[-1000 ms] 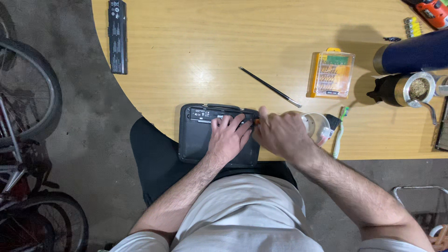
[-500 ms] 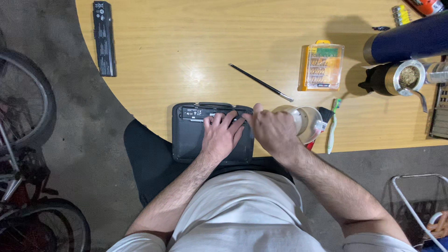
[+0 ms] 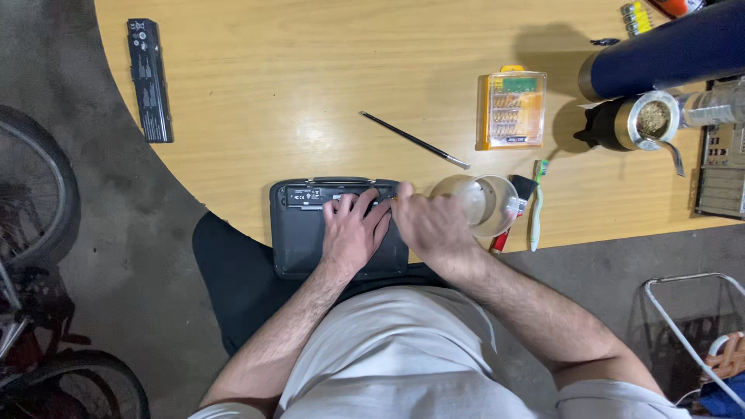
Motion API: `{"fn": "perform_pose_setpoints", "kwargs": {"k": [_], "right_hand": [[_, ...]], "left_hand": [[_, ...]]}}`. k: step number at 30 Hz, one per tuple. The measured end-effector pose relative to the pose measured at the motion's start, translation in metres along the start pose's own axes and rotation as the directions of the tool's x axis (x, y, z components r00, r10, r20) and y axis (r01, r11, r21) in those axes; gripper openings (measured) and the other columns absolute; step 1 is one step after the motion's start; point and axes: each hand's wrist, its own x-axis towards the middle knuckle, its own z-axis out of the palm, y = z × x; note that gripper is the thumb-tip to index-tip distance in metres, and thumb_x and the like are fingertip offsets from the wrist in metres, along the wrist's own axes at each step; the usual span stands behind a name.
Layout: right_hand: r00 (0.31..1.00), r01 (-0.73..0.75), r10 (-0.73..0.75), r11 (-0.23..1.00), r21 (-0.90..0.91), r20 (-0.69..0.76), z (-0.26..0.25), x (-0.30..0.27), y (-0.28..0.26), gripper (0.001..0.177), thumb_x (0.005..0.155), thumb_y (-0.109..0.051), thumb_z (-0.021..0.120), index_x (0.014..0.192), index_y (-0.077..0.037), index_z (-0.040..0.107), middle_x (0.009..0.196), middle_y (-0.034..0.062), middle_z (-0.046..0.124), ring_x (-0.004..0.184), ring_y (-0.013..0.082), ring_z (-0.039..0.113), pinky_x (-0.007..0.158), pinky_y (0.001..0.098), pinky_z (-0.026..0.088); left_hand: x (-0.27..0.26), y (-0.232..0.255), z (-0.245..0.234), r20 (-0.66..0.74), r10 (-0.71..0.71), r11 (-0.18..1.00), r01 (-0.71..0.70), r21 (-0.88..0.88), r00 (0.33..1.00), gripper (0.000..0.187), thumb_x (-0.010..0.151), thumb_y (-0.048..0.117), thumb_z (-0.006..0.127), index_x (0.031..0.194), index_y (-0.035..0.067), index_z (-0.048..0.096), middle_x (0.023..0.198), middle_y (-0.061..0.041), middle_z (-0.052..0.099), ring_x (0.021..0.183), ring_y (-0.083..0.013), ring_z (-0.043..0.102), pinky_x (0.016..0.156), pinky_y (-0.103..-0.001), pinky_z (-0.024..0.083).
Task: The person uses a screwdriver to remove screws from the back of a black electronic device. They place the screws into a small plastic cup and continue unscrewing multiple fasteners from the device's casing.
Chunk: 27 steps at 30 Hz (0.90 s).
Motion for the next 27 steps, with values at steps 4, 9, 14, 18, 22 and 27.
{"fn": "perform_pose_setpoints", "kwargs": {"k": [4, 9, 14, 18, 22, 27], "right_hand": [[0.996, -0.002, 0.006, 0.999, 0.052, -0.088, 0.003, 0.012, 0.011, 0.038, 0.129, -0.03, 0.048, 0.11, -0.008, 0.072, 0.072, 0.0086, 0.079, 0.064, 0.0332, 0.085, 0.069, 0.0455, 0.066], [0.994, 0.043, -0.033, 0.995, 0.091, -0.109, -0.002, 0.002, 0.007, 0.024, 0.125, -0.021, 0.049, 0.119, -0.006, 0.066, 0.072, 0.0085, 0.075, 0.066, 0.0354, 0.086, 0.07, 0.0502, 0.068], [0.979, 0.046, -0.032, 0.997, 0.061, -0.2, 0.008, 0.011, 0.015, 0.038, 0.127, -0.036, 0.052, 0.108, -0.008, 0.068, 0.066, 0.0087, 0.072, 0.062, 0.0356, 0.085, 0.065, 0.049, 0.067], [0.985, 0.04, -0.038, 0.999, 0.007, -0.166, -0.001, 0.006, 0.007, 0.034, 0.129, -0.031, 0.046, 0.113, -0.009, 0.068, 0.062, 0.0064, 0.072, 0.059, 0.0319, 0.083, 0.063, 0.0471, 0.066], [0.953, 0.046, -0.026, 0.997, 0.061, -0.303, -0.016, 0.012, 0.011, 0.045, 0.131, -0.031, 0.052, 0.102, -0.007, 0.077, 0.059, 0.0089, 0.074, 0.06, 0.0311, 0.085, 0.064, 0.0432, 0.069], [0.969, 0.069, -0.083, 0.995, -0.066, -0.231, 0.013, 0.012, 0.008, 0.02, 0.117, -0.024, 0.048, 0.116, -0.012, 0.064, 0.068, 0.0098, 0.08, 0.067, 0.0372, 0.088, 0.066, 0.0547, 0.069]], "left_hand": [[0.002, 0.001, -0.005, 0.01, 0.0, 1.0, 0.0, 0.011, 1.0, 0.022, 0.122, 0.04, 0.068, 0.138, 0.033, 0.082, 0.141, 0.003, 0.07, 0.118, -0.0247, 0.065, 0.1, -0.049, 0.046], [0.001, 0.001, -0.003, 0.021, -0.012, 1.0, 0.013, -0.018, 1.0, 0.024, 0.119, 0.038, 0.072, 0.14, 0.036, 0.083, 0.14, 0.003, 0.07, 0.118, -0.0247, 0.066, 0.101, -0.05, 0.046], [0.002, 0.004, -0.005, 0.019, -0.02, 1.0, 0.02, -0.013, 1.0, 0.021, 0.123, 0.04, 0.07, 0.135, 0.03, 0.083, 0.142, 0.002, 0.07, 0.118, -0.0246, 0.066, 0.103, -0.05, 0.047], [-0.002, 0.001, 0.004, 0.015, -0.022, 1.0, 0.022, 0.006, 1.0, 0.022, 0.122, 0.041, 0.069, 0.138, 0.034, 0.082, 0.142, 0.003, 0.07, 0.119, -0.024, 0.066, 0.103, -0.049, 0.046], [0.005, 0.004, -0.008, 0.027, -0.024, 0.999, 0.025, -0.032, 0.999, 0.018, 0.119, 0.039, 0.072, 0.13, 0.031, 0.084, 0.139, 0.003, 0.071, 0.117, -0.0254, 0.066, 0.102, -0.051, 0.047], [0.0, 0.0, 0.003, -0.011, -0.024, 0.999, 0.023, -0.038, 1.0, 0.022, 0.123, 0.04, 0.067, 0.132, 0.031, 0.085, 0.139, 0.003, 0.071, 0.116, -0.0247, 0.066, 0.101, -0.05, 0.046]]}}
